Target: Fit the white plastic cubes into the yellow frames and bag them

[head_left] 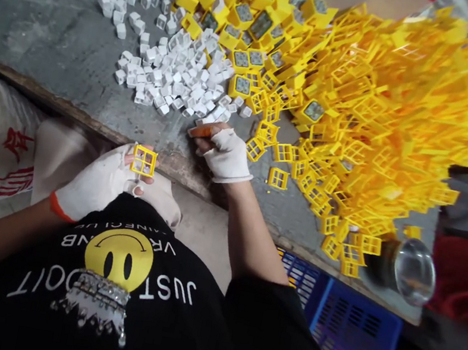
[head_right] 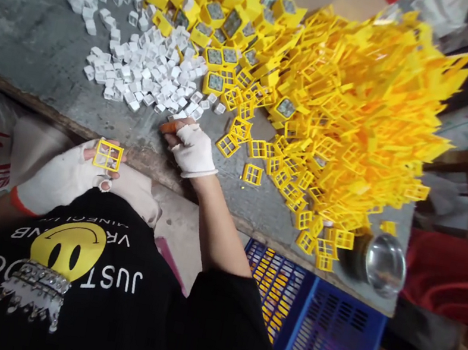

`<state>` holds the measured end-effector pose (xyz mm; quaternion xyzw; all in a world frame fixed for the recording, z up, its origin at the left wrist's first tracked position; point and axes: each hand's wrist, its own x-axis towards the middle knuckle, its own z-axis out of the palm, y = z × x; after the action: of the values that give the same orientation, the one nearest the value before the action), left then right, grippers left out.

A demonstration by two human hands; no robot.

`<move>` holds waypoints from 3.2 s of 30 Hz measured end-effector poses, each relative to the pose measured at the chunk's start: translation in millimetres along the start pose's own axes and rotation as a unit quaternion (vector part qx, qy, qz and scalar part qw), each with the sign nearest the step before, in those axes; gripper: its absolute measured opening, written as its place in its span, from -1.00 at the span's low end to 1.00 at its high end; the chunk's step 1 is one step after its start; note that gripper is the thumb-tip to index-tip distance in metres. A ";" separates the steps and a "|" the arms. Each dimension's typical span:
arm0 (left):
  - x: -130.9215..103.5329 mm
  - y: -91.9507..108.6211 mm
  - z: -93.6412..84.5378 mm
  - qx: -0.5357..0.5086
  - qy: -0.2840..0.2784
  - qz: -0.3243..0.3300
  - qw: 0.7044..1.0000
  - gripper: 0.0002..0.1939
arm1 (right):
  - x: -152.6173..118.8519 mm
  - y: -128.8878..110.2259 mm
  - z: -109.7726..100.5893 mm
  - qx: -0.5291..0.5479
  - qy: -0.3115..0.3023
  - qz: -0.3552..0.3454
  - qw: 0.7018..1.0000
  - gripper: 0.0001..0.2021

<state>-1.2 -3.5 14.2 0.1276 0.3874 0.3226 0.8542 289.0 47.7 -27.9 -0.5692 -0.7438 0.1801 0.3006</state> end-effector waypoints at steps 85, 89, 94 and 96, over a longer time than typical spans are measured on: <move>-2.0 -22.5 -5.1 -0.015 -0.099 0.073 0.992 -0.77 | -39.9 -89.6 34.5 0.155 0.090 -0.027 0.983 -0.61; -0.9 -23.8 -6.3 -0.021 -0.119 0.058 0.991 -0.82 | -39.3 -88.2 39.7 0.049 0.086 -0.085 0.991 -0.66; 1.0 -23.4 -9.7 -0.002 -0.100 0.051 0.994 -0.78 | -43.5 -85.9 46.5 -0.056 0.087 -0.165 0.981 -0.75; 1.1 -21.9 -9.8 0.007 -0.098 0.052 0.994 -0.77 | -44.4 -84.7 43.9 -0.079 0.078 -0.185 0.976 -0.81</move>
<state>1.9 -19.7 -3.2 0.1849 0.2974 0.3497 0.8690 205.4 -15.9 -20.1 -0.4560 -0.8224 0.0171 0.3398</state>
